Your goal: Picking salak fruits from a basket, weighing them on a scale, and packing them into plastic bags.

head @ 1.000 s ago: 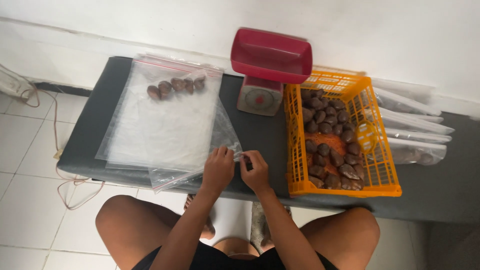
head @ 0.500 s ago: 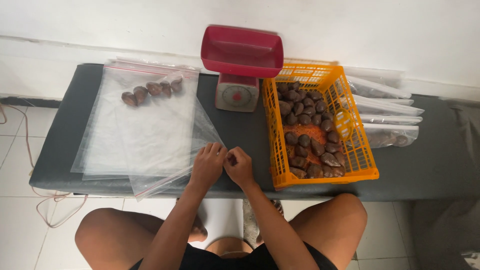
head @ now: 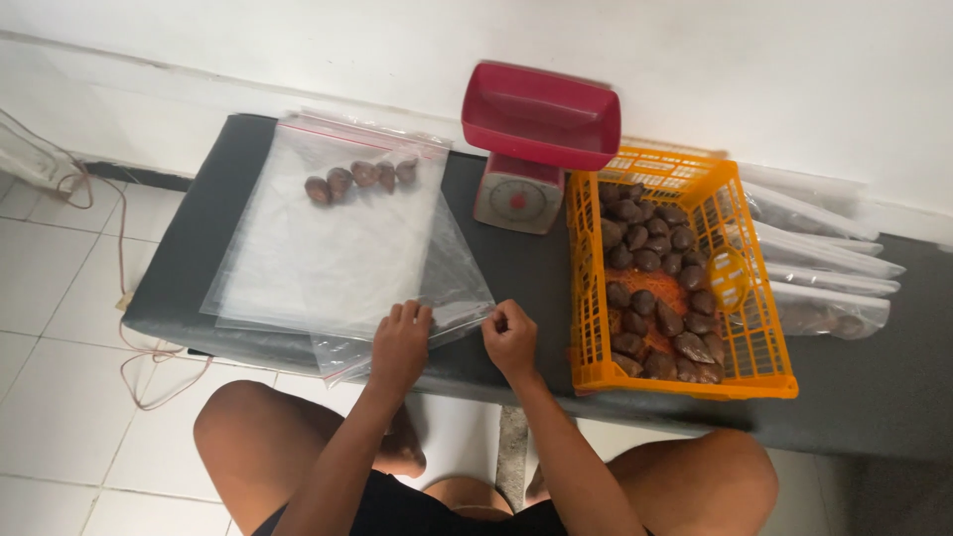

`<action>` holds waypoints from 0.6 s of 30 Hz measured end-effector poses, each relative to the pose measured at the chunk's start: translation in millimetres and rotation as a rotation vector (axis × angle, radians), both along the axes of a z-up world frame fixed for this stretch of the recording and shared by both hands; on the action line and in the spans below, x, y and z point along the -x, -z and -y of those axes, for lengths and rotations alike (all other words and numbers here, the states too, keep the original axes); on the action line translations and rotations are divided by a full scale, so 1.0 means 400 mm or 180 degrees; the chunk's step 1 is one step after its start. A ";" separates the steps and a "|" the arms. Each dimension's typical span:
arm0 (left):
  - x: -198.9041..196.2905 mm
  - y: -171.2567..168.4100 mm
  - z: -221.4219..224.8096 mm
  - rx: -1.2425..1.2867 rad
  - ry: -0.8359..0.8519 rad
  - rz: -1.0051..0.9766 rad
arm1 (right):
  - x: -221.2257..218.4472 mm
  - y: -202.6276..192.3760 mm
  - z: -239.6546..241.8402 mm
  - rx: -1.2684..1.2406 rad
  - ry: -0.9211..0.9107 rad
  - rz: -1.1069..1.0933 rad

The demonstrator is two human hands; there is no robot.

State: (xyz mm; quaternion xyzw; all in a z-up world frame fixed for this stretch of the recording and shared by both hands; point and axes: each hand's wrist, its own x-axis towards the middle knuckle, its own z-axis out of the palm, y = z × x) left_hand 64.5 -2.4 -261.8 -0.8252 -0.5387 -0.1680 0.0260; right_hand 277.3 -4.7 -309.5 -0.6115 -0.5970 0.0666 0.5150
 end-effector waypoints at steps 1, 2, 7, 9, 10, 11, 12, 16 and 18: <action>0.038 -0.005 0.009 -0.0001 -0.0032 -0.0006 | -0.001 -0.003 0.002 -0.0001 -0.0032 -0.0006; 0.077 -0.009 0.018 0.0270 -0.0290 -0.0171 | -0.003 -0.006 0.003 -0.0018 0.0141 0.0064; 0.228 -0.050 0.103 0.0726 -0.0784 -0.0362 | -0.010 -0.032 0.020 0.0050 0.0241 0.0168; 0.276 -0.023 0.140 0.0740 -0.0240 0.0082 | -0.013 -0.096 0.038 0.1079 -0.0570 0.0102; 0.289 -0.040 0.148 0.0733 -0.0261 0.0084 | -0.020 -0.136 0.037 0.1071 -0.0591 0.0106; 0.303 -0.058 0.153 0.1367 -0.0171 0.0198 | -0.028 -0.176 0.036 0.1526 -0.0928 0.0416; 0.316 -0.075 0.157 0.2000 -0.0079 0.0314 | -0.035 -0.216 0.034 0.1976 -0.1264 0.0732; 0.315 -0.160 0.062 0.1353 -0.0047 0.0722 | 0.005 -0.459 -0.025 0.2760 -0.1451 0.0861; 0.286 -0.220 -0.012 0.0277 -0.0455 0.0911 | 0.037 -0.503 -0.072 0.1487 -0.1120 0.1182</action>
